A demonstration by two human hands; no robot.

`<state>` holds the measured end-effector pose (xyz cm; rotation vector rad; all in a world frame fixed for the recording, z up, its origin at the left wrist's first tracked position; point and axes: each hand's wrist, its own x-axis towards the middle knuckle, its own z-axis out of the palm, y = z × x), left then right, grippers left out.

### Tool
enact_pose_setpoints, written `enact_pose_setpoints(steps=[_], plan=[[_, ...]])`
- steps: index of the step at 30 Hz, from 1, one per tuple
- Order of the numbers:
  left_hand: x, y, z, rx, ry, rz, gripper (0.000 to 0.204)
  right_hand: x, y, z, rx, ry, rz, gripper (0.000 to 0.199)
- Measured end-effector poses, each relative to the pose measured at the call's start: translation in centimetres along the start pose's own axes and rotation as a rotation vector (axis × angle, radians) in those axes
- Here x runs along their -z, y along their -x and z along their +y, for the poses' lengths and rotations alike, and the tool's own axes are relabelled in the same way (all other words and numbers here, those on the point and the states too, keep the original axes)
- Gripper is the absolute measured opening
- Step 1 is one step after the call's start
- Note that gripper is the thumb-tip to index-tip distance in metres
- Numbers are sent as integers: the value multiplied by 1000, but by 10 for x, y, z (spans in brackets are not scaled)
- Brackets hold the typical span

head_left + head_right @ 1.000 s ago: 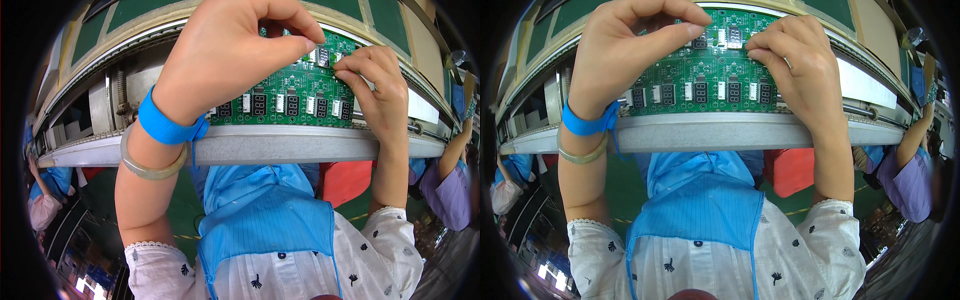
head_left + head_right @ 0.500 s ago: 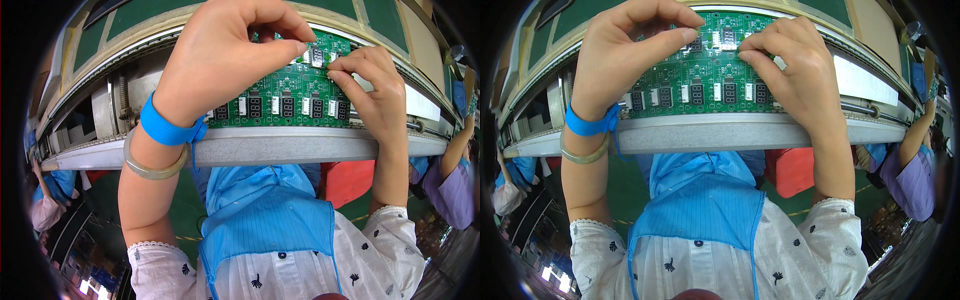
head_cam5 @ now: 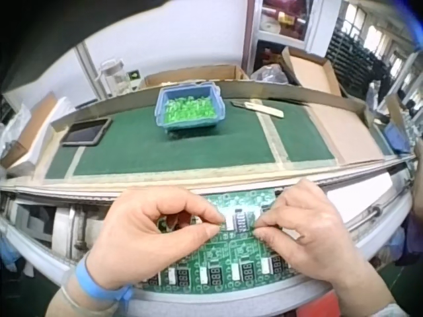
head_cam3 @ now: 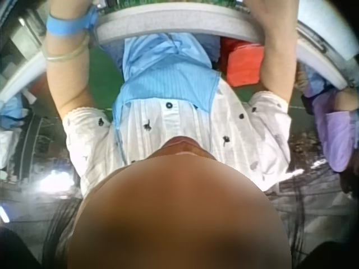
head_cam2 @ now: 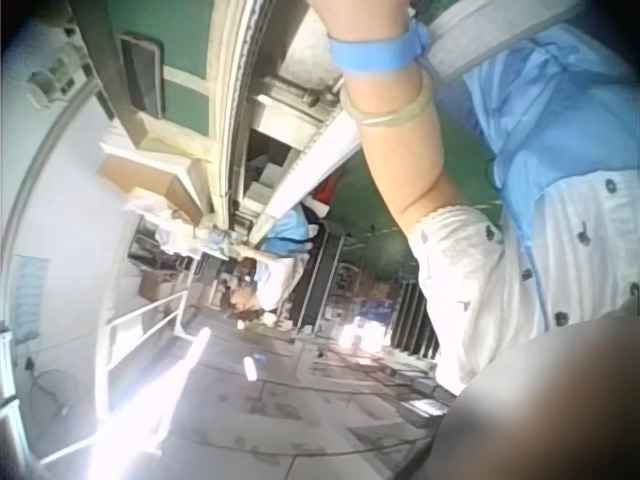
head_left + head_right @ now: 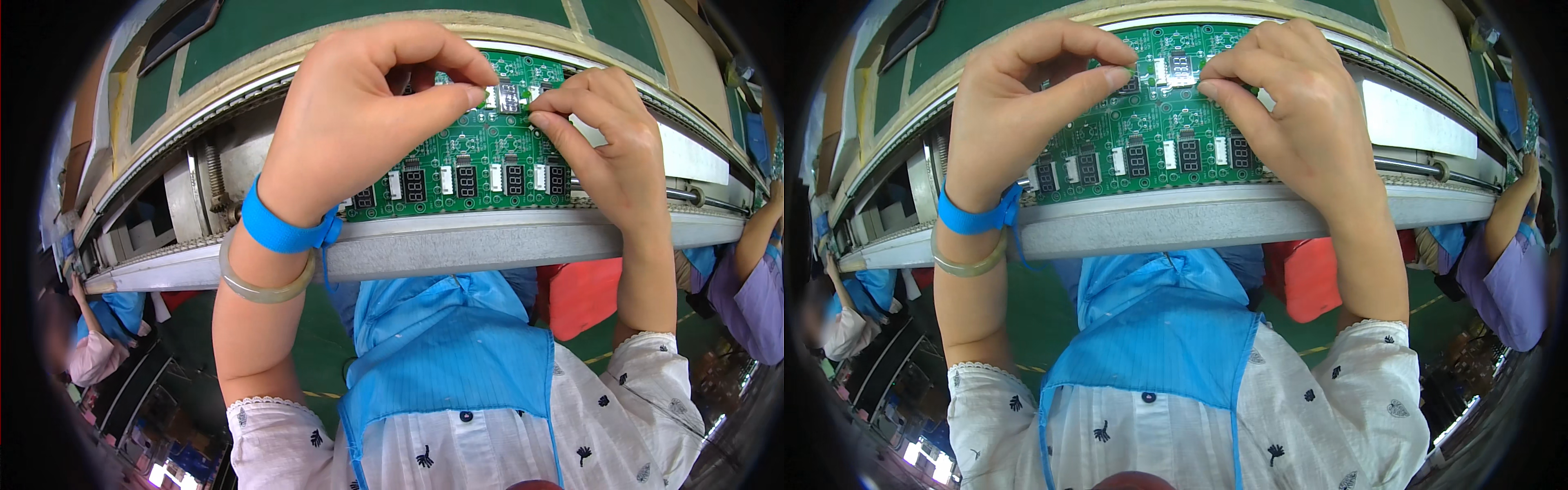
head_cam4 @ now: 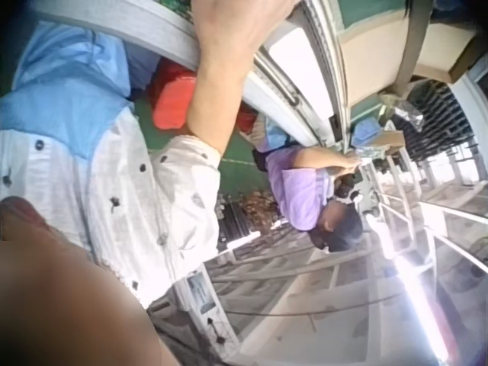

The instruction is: Insert electronic components into a printed circuit board on an assembly line.

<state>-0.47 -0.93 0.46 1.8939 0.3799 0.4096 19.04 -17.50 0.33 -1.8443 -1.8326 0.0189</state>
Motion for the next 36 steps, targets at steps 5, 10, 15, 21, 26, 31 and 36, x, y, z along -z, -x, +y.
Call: enact_pose_setpoints(steps=[5, 10, 15, 21, 26, 31, 36], plan=[[-1, 4, 2, 67, -12, 17, 17, 6, -5, -8, -42, -57, 22, 12], [-5, 4, 9, 118, -38, 23, 17, 9, -4, -6, -74, -77, 58, 11], [-8, 3, 9, 131, -88, 11, 18, 10, -3, -3, -45, -85, 96, 11], [-12, 2, 11, 41, -247, 44, 18, 12, -2, 0, -43, -114, 101, 11], [-17, -2, 6, -168, -419, -7, 23, 32, -12, -21, -193, -207, 45, 7], [-24, -5, 7, -217, -498, 22, 22, 33, -10, -18, -170, -218, 71, 7], [-27, -8, 7, -307, -611, 22, 23, 30, -6, -13, -144, -228, 86, 8]])
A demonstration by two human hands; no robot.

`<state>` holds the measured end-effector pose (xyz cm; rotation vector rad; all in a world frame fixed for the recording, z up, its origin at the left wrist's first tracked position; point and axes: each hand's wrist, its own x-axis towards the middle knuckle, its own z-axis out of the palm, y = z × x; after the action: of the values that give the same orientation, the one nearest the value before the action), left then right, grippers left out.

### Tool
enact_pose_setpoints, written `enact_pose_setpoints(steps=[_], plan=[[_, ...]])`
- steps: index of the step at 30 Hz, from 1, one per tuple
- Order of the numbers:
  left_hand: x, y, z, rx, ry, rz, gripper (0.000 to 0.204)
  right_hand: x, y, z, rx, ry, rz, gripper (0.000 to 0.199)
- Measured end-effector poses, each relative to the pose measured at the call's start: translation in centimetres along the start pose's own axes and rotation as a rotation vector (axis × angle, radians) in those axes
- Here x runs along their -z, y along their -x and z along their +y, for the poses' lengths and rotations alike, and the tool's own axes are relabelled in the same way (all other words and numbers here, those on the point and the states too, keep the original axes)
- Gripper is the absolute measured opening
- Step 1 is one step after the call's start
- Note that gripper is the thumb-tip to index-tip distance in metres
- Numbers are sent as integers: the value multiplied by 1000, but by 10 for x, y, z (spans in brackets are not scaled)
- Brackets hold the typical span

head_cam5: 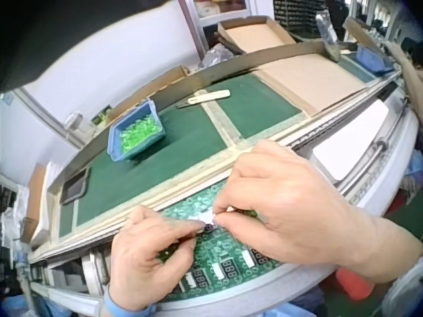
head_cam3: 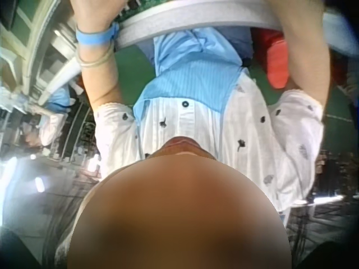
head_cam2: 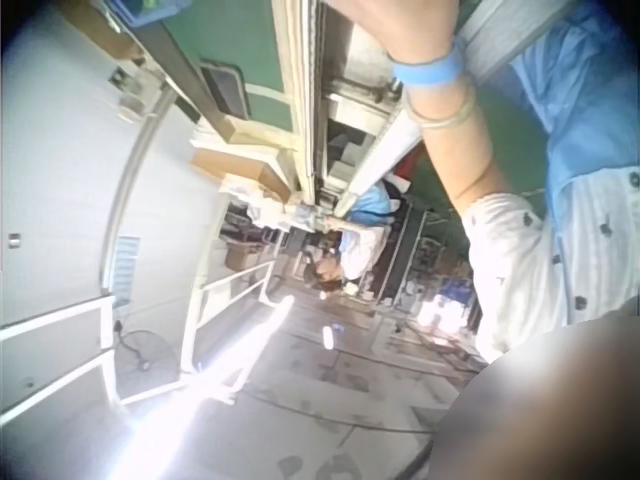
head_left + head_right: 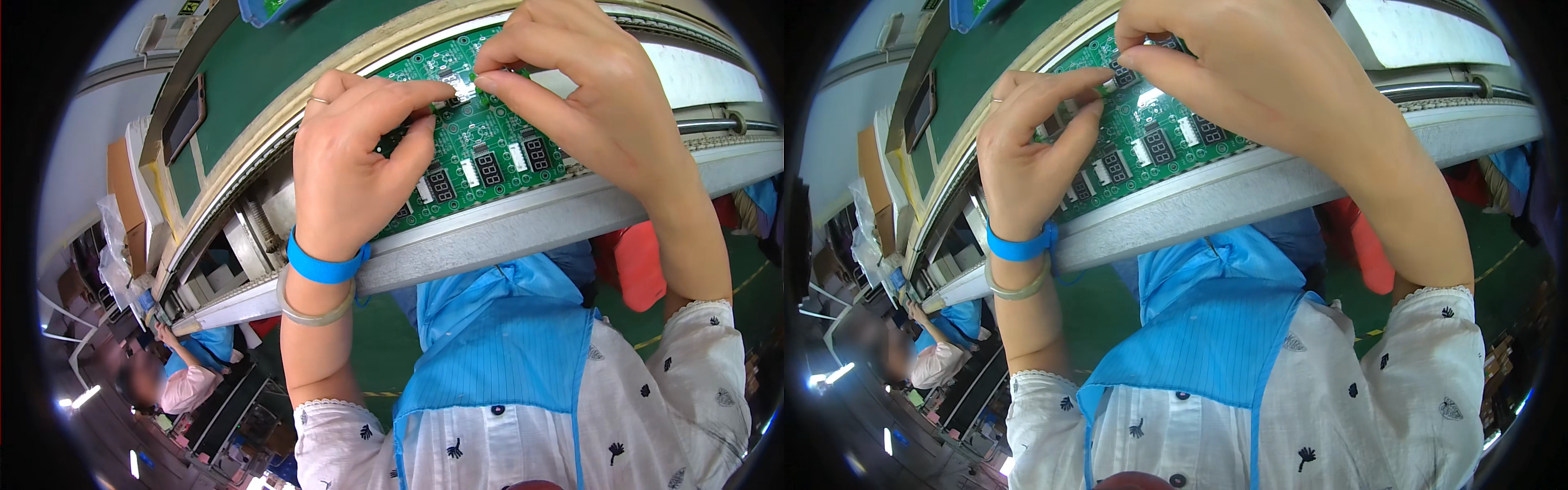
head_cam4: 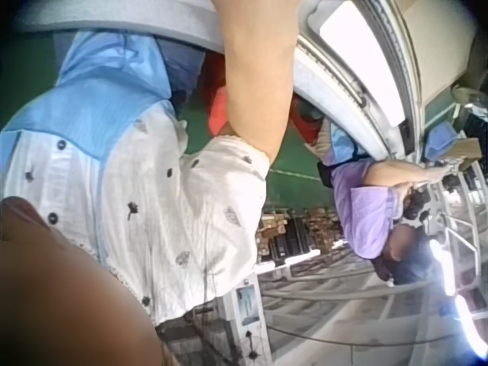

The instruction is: Insert electronic components into a printed circuit board on an assembly line.

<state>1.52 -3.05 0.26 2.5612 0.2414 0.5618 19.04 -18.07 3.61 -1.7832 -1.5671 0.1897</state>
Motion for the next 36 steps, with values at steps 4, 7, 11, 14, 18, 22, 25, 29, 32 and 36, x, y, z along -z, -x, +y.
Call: enact_pose_setpoints(steps=[4, 7, 11, 14, 18, 22, 25, 29, 32, 36], plan=[[-1, 0, -2, -35, -37, -2, 26, 0, 2, 3, 30, -42, -7, 8], [-2, 0, -3, -29, -23, -9, 28, 0, 3, 5, 46, -53, -2, 8], [-2, -1, -4, -12, 10, -29, 30, -2, 4, 8, 79, -62, 15, 8], [-2, -3, -3, -10, 40, -42, 31, -49, -3, 55, 647, -117, 506, 8], [-1, -1, -5, 2, 34, -40, 31, -47, 0, 51, 604, -110, 483, 8], [-2, 0, -5, -12, 21, -29, 30, -46, 1, 49, 584, -87, 467, 8], [-1, -1, -5, -16, 19, -40, 30, -45, 2, 48, 580, -83, 452, 8], [0, 0, -5, -27, 10, -50, 31, -42, 5, 46, 552, -91, 416, 8], [-2, -1, -4, -35, -7, -48, 32, -40, 7, 44, 537, -86, 403, 8], [-2, 1, -4, -13, -19, -39, 33, -15, 7, 23, 117, -89, 5, 8]])
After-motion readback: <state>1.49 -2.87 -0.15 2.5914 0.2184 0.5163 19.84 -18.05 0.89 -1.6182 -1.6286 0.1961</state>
